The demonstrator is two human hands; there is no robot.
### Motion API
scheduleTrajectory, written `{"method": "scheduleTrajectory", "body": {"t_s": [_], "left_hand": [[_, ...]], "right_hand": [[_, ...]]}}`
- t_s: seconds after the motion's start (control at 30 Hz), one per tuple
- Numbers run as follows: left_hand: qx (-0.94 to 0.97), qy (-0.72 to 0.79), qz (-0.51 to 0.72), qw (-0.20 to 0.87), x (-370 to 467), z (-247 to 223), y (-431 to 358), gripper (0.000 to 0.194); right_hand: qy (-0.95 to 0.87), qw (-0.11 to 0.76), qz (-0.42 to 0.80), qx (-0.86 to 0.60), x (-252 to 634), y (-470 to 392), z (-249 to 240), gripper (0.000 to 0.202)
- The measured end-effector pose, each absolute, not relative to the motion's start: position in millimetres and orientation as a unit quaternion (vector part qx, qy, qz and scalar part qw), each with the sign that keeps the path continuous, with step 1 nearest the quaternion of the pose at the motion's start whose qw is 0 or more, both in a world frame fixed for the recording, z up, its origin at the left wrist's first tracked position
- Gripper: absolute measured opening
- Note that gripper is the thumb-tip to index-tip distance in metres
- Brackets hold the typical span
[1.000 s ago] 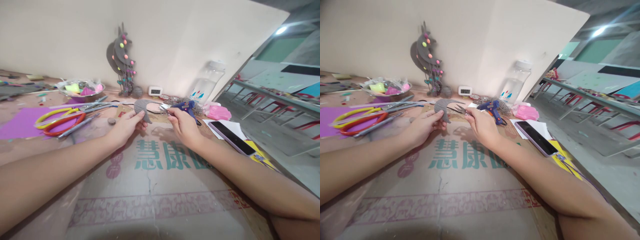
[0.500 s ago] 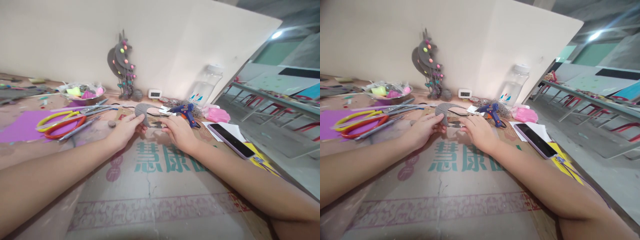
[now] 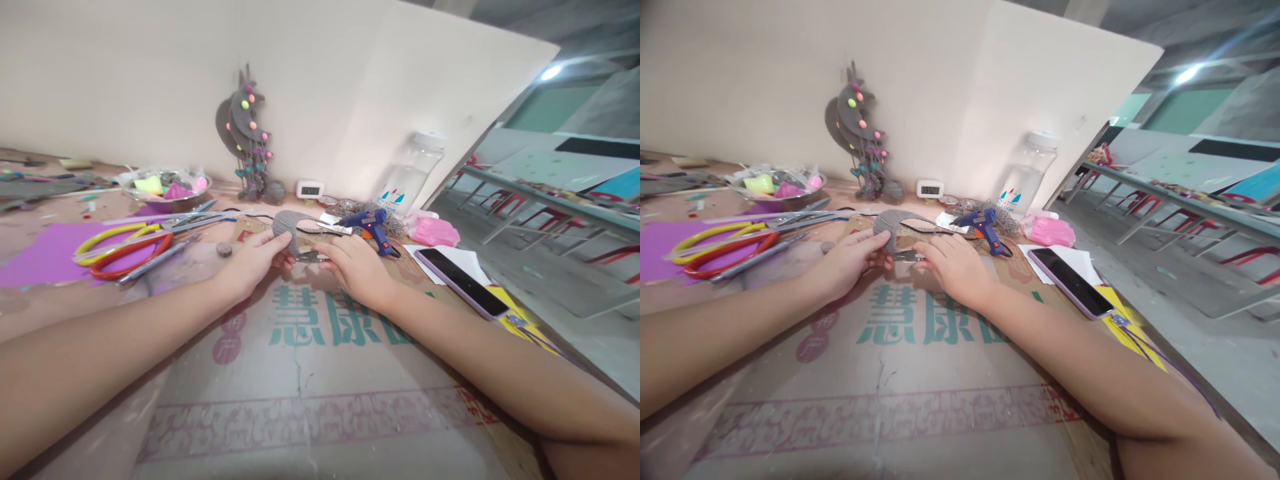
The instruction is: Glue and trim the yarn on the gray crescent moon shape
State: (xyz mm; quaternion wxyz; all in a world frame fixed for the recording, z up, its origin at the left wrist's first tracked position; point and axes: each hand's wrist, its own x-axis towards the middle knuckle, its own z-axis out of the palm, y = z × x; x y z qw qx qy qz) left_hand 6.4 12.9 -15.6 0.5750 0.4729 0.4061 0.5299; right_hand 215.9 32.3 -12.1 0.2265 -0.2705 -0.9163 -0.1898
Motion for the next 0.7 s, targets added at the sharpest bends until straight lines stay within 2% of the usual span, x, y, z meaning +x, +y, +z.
{"method": "scheduleTrajectory", "body": {"t_s": [0.4, 0.7], "left_hand": [[0.473, 0.416, 0.522, 0.575, 7.2, -15.3, 12.7, 0.021], [0.472, 0.406, 0.527, 0.579, 8.4, -13.5, 11.8, 0.021]], "right_hand": [[-0.907, 0.266, -0.234, -0.229, 215.3, 35.5, -12.9, 0.03], [-0.902, 0.318, -0.154, -0.25, 218.1, 37.8, -14.4, 0.034]]}}
